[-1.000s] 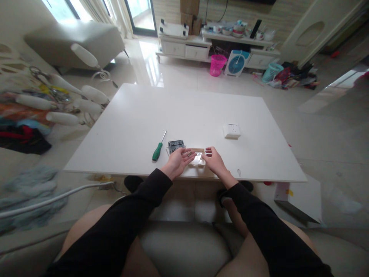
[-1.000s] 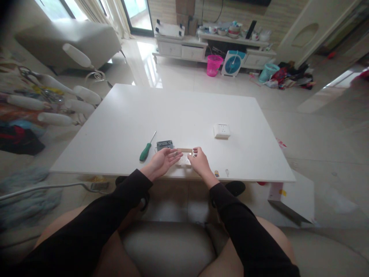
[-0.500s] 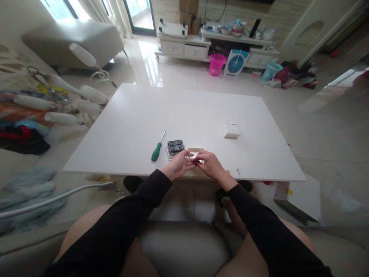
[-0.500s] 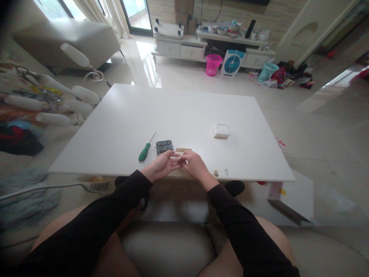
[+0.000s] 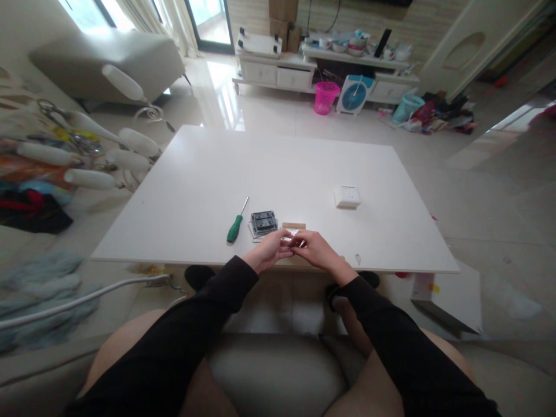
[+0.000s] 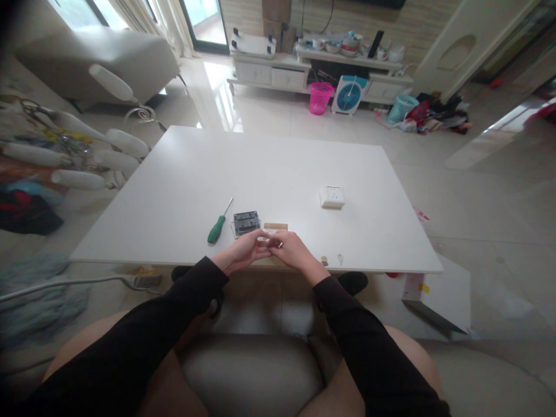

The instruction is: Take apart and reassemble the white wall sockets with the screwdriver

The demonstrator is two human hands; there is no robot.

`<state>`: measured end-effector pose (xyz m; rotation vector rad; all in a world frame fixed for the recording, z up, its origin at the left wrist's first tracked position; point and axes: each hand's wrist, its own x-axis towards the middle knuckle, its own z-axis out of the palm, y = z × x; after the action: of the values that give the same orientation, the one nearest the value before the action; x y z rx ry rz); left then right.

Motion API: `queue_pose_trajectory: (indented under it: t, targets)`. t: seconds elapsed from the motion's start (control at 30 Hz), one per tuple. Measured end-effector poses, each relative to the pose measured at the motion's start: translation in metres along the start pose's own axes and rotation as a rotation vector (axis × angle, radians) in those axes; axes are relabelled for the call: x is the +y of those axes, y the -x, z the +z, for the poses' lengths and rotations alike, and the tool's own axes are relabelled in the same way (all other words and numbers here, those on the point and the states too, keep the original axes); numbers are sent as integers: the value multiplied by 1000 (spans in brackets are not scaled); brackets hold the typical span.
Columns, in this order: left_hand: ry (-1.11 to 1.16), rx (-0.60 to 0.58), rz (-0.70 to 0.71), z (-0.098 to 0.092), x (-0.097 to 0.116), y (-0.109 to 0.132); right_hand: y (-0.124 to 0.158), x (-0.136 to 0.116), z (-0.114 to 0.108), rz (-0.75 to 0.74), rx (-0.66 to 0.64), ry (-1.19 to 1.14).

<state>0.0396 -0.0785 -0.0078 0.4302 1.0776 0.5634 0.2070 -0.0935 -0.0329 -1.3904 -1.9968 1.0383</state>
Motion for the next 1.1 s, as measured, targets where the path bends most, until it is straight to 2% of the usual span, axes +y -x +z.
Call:
queue_pose_trajectory:
  t: [0.13, 0.27, 0.33, 0.4, 0.5, 0.57, 0.63, 0.7, 0.9, 1.1]
  targets:
    - [-7, -5, -12, 0, 0, 1, 2, 0, 0, 10, -17, -10]
    - [7, -14, 11, 1, 1, 2, 2, -4, -1, -4, 32, -37]
    - [28, -23, 39, 1, 3, 2, 1, -4, -5, 13, 115, -68]
    - [54, -7, 76, 1, 4, 1, -2, 1, -13, 75, 259, -91]
    - [36, 57, 129, 1, 7, 2, -6, 23, -26, 262, 494, -93]
    - [-14, 75, 144, 0, 8, 4, -6, 43, -31, 415, 564, -106]
    - [-66, 74, 159, 0, 10, 7, -4, 63, -33, 566, 584, -82]
    - [-126, 73, 190, 0, 13, 11, -1, 76, -30, 632, 564, -44]
    - [-369, 102, 299, -3, 16, 7, 1, 79, -21, 594, 544, 57]
    - [-926, 246, 539, -7, 15, 10, -1, 83, -15, 602, 515, 60]
